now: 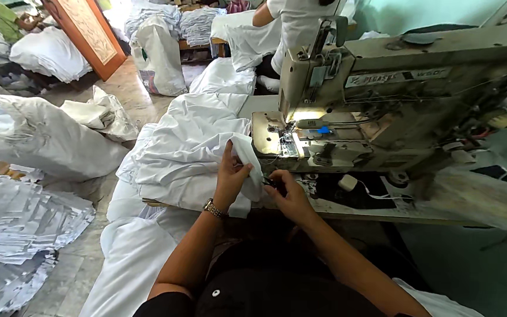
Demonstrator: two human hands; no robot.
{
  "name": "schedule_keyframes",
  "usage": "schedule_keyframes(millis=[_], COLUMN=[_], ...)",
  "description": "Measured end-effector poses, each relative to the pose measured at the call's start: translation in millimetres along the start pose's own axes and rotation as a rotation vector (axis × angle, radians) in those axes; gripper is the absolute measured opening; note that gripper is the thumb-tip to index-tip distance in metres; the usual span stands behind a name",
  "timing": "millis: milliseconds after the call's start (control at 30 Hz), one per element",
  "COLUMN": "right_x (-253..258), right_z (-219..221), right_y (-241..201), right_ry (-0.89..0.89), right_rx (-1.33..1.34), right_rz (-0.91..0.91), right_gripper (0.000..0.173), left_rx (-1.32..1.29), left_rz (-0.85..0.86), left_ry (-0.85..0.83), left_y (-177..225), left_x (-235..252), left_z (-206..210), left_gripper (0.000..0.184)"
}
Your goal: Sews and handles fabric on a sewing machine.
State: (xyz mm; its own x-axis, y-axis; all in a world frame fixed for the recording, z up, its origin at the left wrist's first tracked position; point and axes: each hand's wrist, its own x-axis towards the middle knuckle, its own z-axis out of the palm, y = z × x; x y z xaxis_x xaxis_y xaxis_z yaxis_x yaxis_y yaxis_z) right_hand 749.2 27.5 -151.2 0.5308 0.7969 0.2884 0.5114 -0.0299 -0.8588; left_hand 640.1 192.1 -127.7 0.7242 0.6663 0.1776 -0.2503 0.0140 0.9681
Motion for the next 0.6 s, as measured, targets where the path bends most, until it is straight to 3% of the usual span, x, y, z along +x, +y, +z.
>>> schedule_keyframes(millis=[200,600], right_x=[1,6], right_z=[2,7], right_y=[-2,-7], right_ry=[0.044,0.089], right_rx=[0.273,0.384], right_rz=[0.012,0.049], right_gripper=[0.030,0.021], left_rx=[-0.018,0.091], left_rz=[-0.016,-0.008], left_ry=[-0.104,-0.147], left_y=[9,11], left_x=[-5,-13], left_z=[9,17], left_gripper=[0.108,0.112])
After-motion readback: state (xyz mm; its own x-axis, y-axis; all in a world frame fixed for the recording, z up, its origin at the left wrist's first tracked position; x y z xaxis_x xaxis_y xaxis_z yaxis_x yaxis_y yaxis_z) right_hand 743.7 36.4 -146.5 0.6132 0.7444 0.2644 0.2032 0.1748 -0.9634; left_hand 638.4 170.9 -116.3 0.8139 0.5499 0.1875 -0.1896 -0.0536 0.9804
